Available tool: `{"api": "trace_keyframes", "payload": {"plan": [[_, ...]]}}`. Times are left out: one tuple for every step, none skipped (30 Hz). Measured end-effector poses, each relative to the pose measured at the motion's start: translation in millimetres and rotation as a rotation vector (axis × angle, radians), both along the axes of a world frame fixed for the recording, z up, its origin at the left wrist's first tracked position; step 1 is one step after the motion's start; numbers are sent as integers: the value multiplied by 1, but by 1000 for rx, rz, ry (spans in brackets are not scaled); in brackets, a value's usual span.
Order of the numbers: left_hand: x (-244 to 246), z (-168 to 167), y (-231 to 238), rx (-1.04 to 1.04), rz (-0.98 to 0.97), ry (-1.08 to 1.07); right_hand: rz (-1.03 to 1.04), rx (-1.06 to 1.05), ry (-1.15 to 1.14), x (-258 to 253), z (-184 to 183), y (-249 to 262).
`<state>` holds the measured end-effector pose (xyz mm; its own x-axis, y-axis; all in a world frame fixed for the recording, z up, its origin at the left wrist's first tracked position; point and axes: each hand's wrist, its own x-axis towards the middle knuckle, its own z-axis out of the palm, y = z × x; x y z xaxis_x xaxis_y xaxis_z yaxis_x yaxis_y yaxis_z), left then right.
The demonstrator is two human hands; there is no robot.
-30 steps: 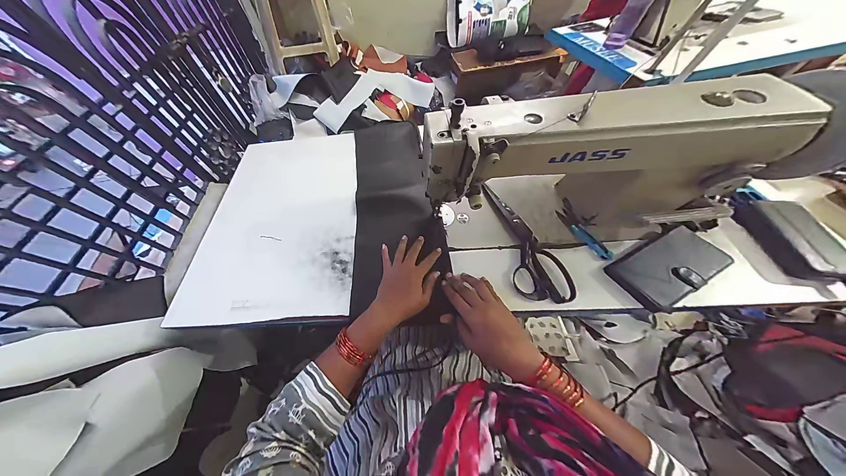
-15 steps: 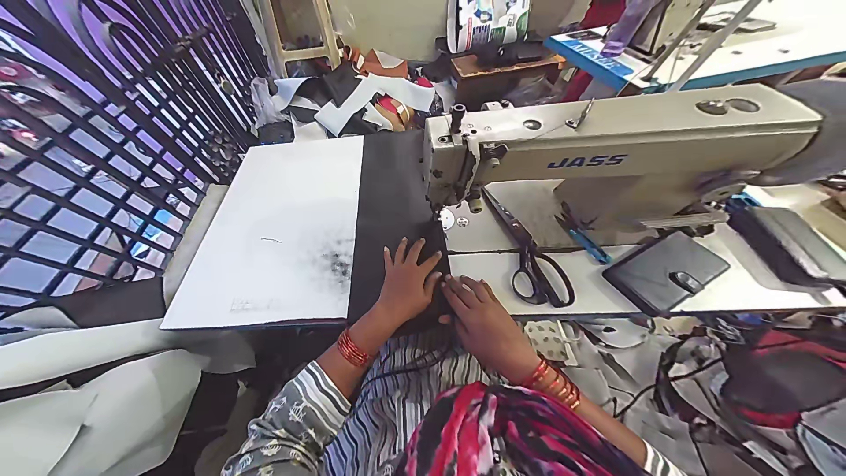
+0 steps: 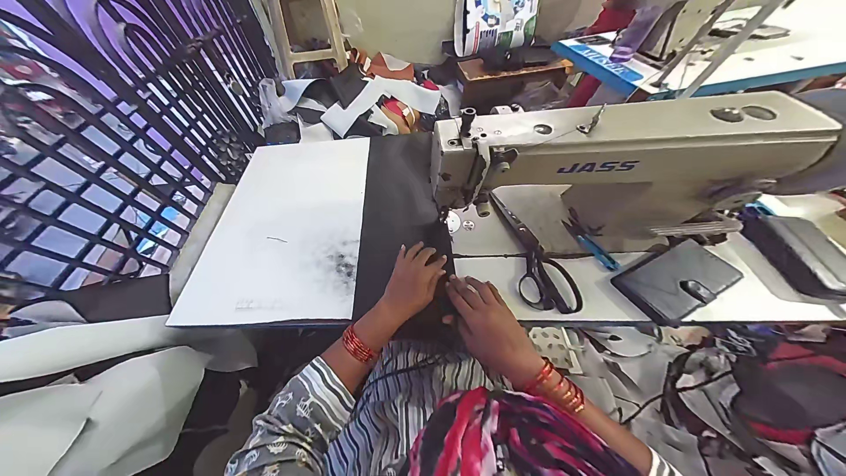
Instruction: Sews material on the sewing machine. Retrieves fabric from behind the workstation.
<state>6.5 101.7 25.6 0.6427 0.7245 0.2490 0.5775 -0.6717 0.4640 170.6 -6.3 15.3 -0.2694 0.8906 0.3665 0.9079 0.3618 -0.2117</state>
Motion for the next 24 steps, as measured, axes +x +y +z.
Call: {"api": "trace_keyframes", "payload": {"plan": [[0,-1,2,1,-12,-19,3,5,-2,0,0,0],[1,2,4,-13,-5,-6,4,8,-4,0,0,1],[2,6,2,-47,17,49,5,2,-2,0,0,1],[4,14,0,-108,46,137,1,-4,-2,0,1,1],[6,21,-5,-175,75,243,-1,-11,3,0,2,1],[8,27,-9,-228,97,336,-3,-16,8,0,2,1],[9,30,-12,-262,112,393,-2,-16,13,1,2,1],[9,29,-14,-260,123,385,2,-10,13,1,1,0],[8,25,-15,-230,126,324,7,-5,11,2,0,0],[7,20,-14,-183,120,248,9,-1,7,2,0,1],[5,15,-13,-149,106,176,9,2,3,2,-1,1],[4,12,-10,-126,91,121,9,1,-1,2,-1,0],[3,10,-8,-107,80,89,8,-6,-3,2,0,0],[3,9,-6,-111,73,90,8,-10,-3,2,1,0],[3,11,-5,-141,71,136,6,-10,-3,1,1,1],[3,14,-5,-180,68,205,3,-8,-6,1,1,1],[3,17,-7,-213,67,263,-1,-9,-8,1,0,1],[4,18,-8,-221,69,283,-3,-13,-11,1,1,1],[3,16,-9,-201,70,247,-5,-16,-10,1,1,1],[3,12,-10,-156,67,171,-6,-20,-8,0,1,1],[2,7,-9,-104,53,89,-8,-23,-6,0,1,1],[2,3,-8,-61,34,26,-9,-31,-4,0,1,0],[2,0,-6,-37,18,-7,-8,-30,-3,1,1,0],[2,-1,-4,-28,11,-11,-6,-25,-3,1,1,1]]}}
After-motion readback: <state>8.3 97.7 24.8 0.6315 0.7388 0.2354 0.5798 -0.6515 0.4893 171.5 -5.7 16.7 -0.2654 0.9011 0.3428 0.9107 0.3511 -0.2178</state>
